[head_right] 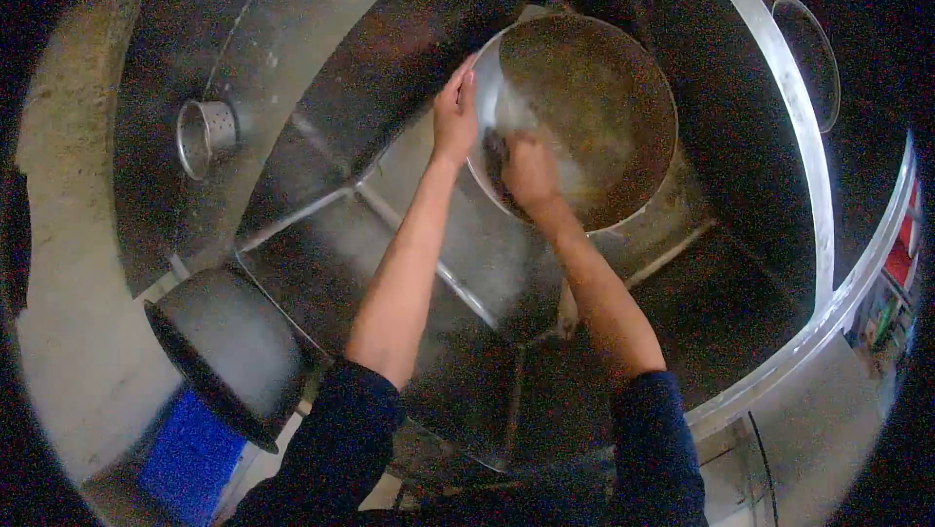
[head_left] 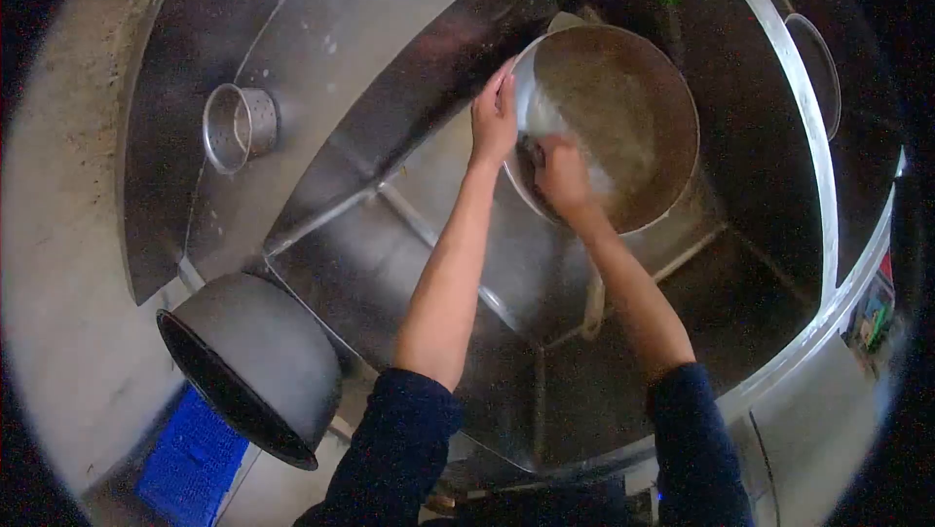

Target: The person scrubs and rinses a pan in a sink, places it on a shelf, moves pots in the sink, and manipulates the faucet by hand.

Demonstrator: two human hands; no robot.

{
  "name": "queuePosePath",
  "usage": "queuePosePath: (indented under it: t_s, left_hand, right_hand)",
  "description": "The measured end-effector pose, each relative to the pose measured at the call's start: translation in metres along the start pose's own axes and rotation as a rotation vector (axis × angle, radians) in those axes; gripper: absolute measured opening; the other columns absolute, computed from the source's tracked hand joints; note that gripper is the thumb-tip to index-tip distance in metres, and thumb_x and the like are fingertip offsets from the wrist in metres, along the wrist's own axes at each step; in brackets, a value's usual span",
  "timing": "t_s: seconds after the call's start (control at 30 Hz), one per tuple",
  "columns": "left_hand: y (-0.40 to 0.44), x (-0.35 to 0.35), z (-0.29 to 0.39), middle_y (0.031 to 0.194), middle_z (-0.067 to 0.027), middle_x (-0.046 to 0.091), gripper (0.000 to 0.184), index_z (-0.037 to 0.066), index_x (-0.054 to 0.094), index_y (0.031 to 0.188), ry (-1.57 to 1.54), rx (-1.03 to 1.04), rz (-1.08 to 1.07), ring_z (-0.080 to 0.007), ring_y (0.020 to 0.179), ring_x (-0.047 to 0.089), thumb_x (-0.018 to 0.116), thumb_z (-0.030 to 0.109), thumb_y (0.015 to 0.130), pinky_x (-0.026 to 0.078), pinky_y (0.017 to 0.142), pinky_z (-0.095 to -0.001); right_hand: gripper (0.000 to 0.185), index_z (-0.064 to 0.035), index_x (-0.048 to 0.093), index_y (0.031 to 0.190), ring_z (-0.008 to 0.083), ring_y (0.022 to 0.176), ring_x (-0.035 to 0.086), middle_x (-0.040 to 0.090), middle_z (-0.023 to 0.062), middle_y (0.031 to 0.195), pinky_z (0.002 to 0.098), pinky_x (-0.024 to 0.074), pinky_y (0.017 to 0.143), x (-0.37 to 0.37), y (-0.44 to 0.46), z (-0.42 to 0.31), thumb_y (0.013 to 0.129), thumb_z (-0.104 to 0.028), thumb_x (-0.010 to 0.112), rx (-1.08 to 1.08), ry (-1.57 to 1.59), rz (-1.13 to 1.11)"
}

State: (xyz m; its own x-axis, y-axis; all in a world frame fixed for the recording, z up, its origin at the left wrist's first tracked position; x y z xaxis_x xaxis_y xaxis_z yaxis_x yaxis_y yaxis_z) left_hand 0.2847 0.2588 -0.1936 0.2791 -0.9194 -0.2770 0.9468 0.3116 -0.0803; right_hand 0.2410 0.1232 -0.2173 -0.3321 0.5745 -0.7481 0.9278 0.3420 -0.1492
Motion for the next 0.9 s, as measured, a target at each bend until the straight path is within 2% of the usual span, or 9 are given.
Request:
queuePosePath:
  t_s: [0.17,0.4,0.53,0.57,0.63,0.7,0.8,0.83,0.9]
  left_hand:
    - [0.003,-0.001,0.002,0.121,-0.0187,0.059,0.038,0.001,0.054,0.124,0.018,0.004,-0.021,-0.028,0.116,0.054,0.042,0.026,0.099,0.041,0.097,-0.0346]
    - [-0.007,0.003,0.001,0.121,-0.0195,0.058,0.037,0.002,0.054,0.124,0.042,-0.012,-0.008,-0.0297,0.112,0.057,0.042,0.026,0.099,0.043,0.094,-0.0352]
    - [-0.012,0.002,-0.003,0.122,-0.0196,0.058,0.036,0.002,0.054,0.124,0.055,-0.009,0.012,-0.0309,0.112,0.057,0.042,0.025,0.099,0.043,0.094,-0.036]
    - [-0.01,-0.002,-0.004,0.122,-0.0196,0.058,0.036,0.003,0.054,0.124,0.07,-0.008,0.032,-0.031,0.113,0.056,0.042,0.024,0.098,0.043,0.094,-0.0362]
    - [-0.009,-0.006,0.003,0.121,-0.0199,0.058,0.035,0.003,0.054,0.124,0.095,0.015,0.017,-0.0307,0.114,0.055,0.042,0.023,0.099,0.043,0.094,-0.0366]
    - [-0.011,-0.005,0.004,0.12,-0.0206,0.058,0.034,0.002,0.054,0.124,0.043,-0.029,0.027,-0.032,0.113,0.056,0.042,0.02,0.098,0.044,0.093,-0.0369]
    - [-0.009,-0.004,0.003,0.118,-0.021,0.059,0.033,0.002,0.054,0.124,0.092,0.073,0.038,-0.034,0.111,0.057,0.043,0.017,0.098,0.045,0.092,-0.0372]
    - [-0.007,-0.005,0.003,0.118,-0.021,0.059,0.033,0.002,0.054,0.124,0.088,0.073,0.037,-0.034,0.111,0.057,0.043,0.017,0.098,0.045,0.092,-0.0372]
    - [-0.012,-0.009,0.006,0.117,-0.021,0.059,0.032,0.002,0.053,0.124,0.097,0.1,0.083,-0.0353,0.108,0.058,0.044,0.015,0.097,0.045,0.091,-0.0373]
  right_hand:
    - [0.032,-0.0021,0.063,0.104,0.0398,0.087,0.062,0.064,0.0227,0.094,0.046,0.0505,0.076,-0.017,0.073,0.019,0.072,-0.009,0.064,0.251,0.134,0.176]
    - [0.031,-0.0003,0.062,0.103,0.0423,0.087,0.06,0.062,0.0247,0.094,0.0475,0.0482,0.078,0.005,-0.014,0.004,0.074,-0.012,0.064,-0.212,0.108,-0.051]
    - [0.033,0.0045,0.062,0.097,0.04,0.097,0.058,0.061,0.0266,0.103,0.0419,0.0465,0.086,-0.013,0.074,0.054,0.071,-0.014,0.069,0.524,0.156,0.224]
    - [0.033,0.0045,0.062,0.097,0.04,0.097,0.058,0.061,0.0266,0.103,0.0419,0.0465,0.086,-0.014,0.094,0.058,0.071,-0.014,0.069,0.509,0.157,0.23]
    - [0.033,0.0057,0.06,0.101,0.0354,0.097,0.059,0.061,0.0234,0.106,0.0441,0.0461,0.086,-0.049,0.093,0.094,0.077,-0.015,0.065,0.518,0.425,0.824]
    - [0.032,0.0063,0.058,0.104,0.0331,0.097,0.059,0.062,0.0218,0.107,0.0452,0.0459,0.086,-0.065,0.069,0.144,0.08,-0.016,0.063,0.508,0.54,1.111]
    - [0.029,0.0037,0.058,0.107,0.0319,0.095,0.058,0.061,0.0208,0.107,0.0455,0.0451,0.087,-0.055,0.069,0.184,0.083,-0.012,0.059,0.556,0.147,0.927]
    - [0.028,0.0027,0.059,0.106,0.0329,0.093,0.059,0.062,0.0206,0.104,0.0445,0.046,0.085,-0.028,0.078,0.197,0.082,-0.011,0.06,0.434,0.317,1.037]
    - [0.027,0.0019,0.061,0.103,0.0363,0.09,0.061,0.064,0.0216,0.099,0.0432,0.0476,0.082,-0.024,0.083,0.139,0.08,-0.012,0.062,0.188,0.003,0.876]
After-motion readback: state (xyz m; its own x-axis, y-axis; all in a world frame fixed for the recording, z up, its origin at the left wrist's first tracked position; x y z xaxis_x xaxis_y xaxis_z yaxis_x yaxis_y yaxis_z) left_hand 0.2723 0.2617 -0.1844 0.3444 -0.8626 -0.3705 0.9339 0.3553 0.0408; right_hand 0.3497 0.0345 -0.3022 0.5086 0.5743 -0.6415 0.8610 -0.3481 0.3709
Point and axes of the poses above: each hand's wrist, its own y-axis towards the middle knuckle, its own x-axis out of the palm, z = x × y, the point moved 8 cm from there along y, towards the middle knuckle
